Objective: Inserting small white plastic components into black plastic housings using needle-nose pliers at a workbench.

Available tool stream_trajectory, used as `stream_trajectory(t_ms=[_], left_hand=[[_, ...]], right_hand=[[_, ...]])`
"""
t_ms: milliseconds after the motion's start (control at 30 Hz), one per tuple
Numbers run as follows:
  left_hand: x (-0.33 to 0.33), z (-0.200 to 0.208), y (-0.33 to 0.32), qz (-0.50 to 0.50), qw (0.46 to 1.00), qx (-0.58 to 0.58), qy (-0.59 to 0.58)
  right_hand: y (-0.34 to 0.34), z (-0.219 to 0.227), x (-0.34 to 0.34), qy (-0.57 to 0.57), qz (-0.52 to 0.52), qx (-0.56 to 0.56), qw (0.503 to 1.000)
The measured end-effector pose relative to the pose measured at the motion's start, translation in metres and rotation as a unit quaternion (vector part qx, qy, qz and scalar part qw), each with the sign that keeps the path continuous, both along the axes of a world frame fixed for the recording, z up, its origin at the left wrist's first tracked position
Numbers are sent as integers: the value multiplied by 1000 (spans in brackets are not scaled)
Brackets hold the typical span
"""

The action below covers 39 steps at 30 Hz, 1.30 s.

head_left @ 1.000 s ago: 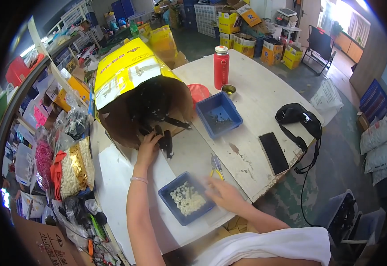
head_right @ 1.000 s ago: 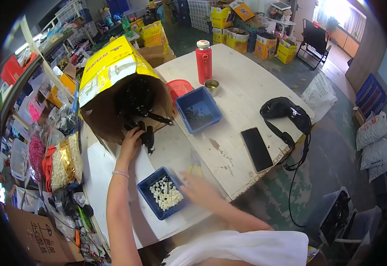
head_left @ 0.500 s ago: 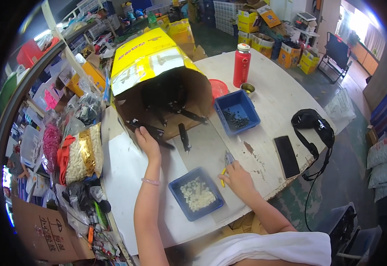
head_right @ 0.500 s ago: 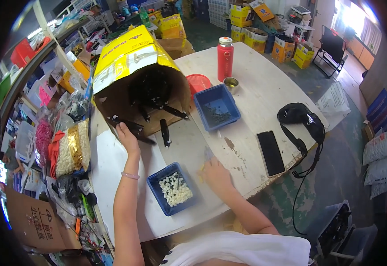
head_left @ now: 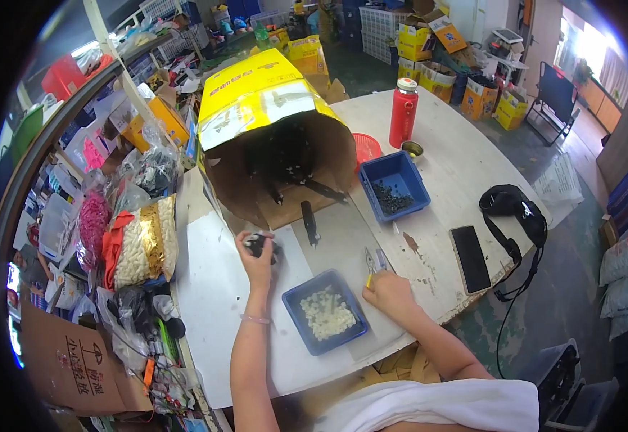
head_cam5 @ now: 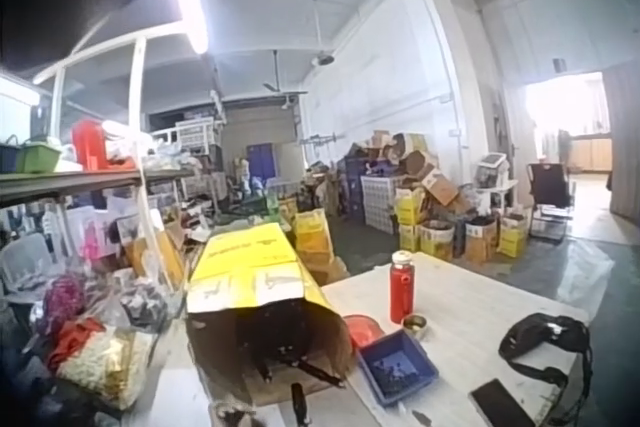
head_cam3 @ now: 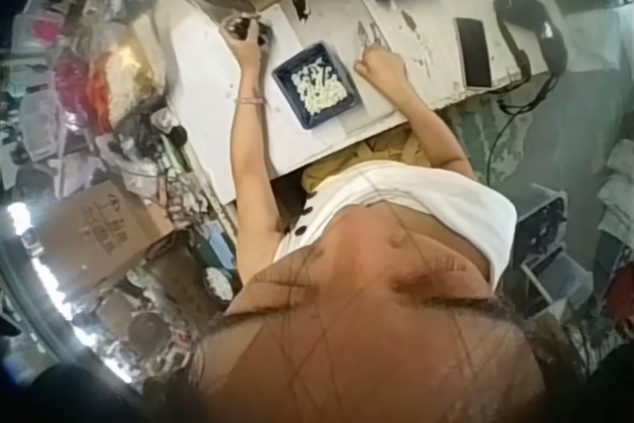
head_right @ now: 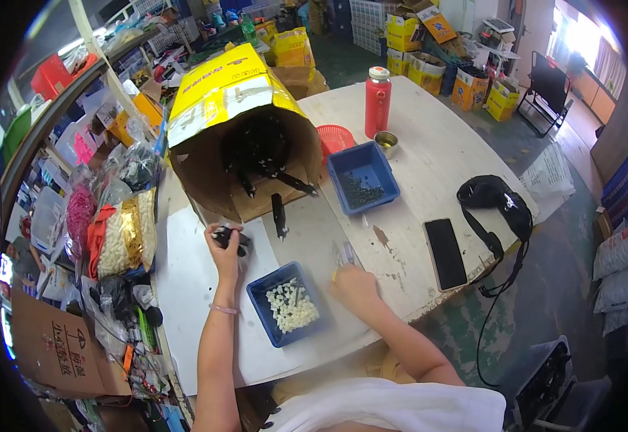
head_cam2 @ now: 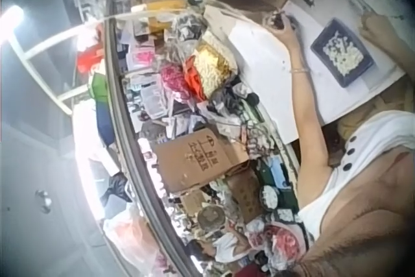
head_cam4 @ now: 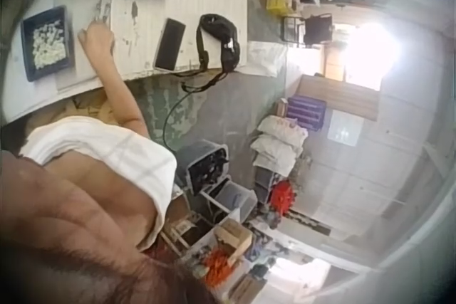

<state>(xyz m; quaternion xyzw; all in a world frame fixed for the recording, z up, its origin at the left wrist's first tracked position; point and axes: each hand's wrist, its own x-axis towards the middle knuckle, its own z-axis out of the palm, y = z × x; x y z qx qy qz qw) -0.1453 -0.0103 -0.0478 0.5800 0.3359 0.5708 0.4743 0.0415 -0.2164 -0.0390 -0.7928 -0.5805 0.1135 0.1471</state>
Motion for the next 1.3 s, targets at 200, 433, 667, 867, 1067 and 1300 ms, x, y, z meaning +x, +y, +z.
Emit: stream_trajectory(t_ms=[200, 433, 667, 867, 1067, 1300], left_hand=[[9, -10, 19, -104, 963, 121, 215], [53, 52, 35, -176, 768, 402, 467], [77, 49, 60, -250, 632, 466, 567], [72, 36, 71, -295, 600, 508, 544], [91, 27, 66, -271, 644, 443, 562], [136, 45, 93, -259, 676, 439, 531]], right_hand=[[-2, -13, -1, -25, -41, 91, 995], [-1, -19, 6, 23, -61, 65, 996], [0, -22, 6, 40, -54, 81, 994], [1, -19, 7, 54, -48, 68, 995], [0, -16, 9, 56, -44, 59, 996], [-1, -12, 8, 46, -42, 67, 996]])
